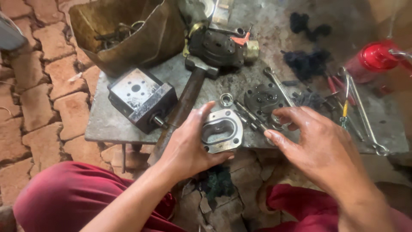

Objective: The person cleans and inspects metal engine components, using a screwdriver to scrape grime from a cylinder block and then scrubbing it with an abrasive pad.

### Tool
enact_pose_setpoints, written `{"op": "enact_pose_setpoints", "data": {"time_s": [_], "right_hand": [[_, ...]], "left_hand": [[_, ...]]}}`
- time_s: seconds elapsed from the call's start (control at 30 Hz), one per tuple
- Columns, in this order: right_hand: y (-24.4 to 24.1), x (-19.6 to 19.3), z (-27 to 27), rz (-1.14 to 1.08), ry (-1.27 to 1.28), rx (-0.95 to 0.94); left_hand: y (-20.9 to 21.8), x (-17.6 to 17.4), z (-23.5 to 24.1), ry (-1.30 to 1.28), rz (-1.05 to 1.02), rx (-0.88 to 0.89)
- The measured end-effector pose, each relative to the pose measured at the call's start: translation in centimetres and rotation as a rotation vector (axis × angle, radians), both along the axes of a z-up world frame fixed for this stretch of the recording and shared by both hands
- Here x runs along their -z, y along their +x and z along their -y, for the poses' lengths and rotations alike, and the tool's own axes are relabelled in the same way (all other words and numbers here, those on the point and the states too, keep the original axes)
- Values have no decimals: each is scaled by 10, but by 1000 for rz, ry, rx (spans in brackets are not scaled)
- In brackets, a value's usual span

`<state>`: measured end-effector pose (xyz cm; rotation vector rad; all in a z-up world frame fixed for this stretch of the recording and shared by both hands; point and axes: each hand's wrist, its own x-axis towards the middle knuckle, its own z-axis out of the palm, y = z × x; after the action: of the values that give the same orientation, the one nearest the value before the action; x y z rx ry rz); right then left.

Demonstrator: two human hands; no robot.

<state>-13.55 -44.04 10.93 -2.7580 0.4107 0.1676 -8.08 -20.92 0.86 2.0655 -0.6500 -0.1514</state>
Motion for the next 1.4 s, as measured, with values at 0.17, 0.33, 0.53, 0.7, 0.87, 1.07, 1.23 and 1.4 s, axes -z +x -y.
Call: {"op": "enact_pose_setpoints", "data": {"time_s": [0.17,0.33,0.53,0.7,0.87,1.07,1.23,1.4], "right_hand": [[-1,4,-1,-5,74,2],[-2,12,-14,26,122,-64],[2,23,-24,6,264,-62],[4,25,-34,214,618,-179],[11,9,-8,61,39,39],[11,9,3,30,10,123],[13,28,7,24,-57,-4],[18,60,16,-13,-119,-147]], "left_hand": [[-4,10,-7,-584,-403,-55],[-4,11,-19,-1059,-1003,-104],[-3,-3,-19,-1339,-1073,-74],[-5,-9,-17,-1321,-1017,-83],[-3,-18,-20,-1198,-942,-93],[0,-28,-22,-1201,-951,-148],[-2,-21,-24,-1223,-914,-230],[-4,-17,-27,-1199,-896,-183]]}}
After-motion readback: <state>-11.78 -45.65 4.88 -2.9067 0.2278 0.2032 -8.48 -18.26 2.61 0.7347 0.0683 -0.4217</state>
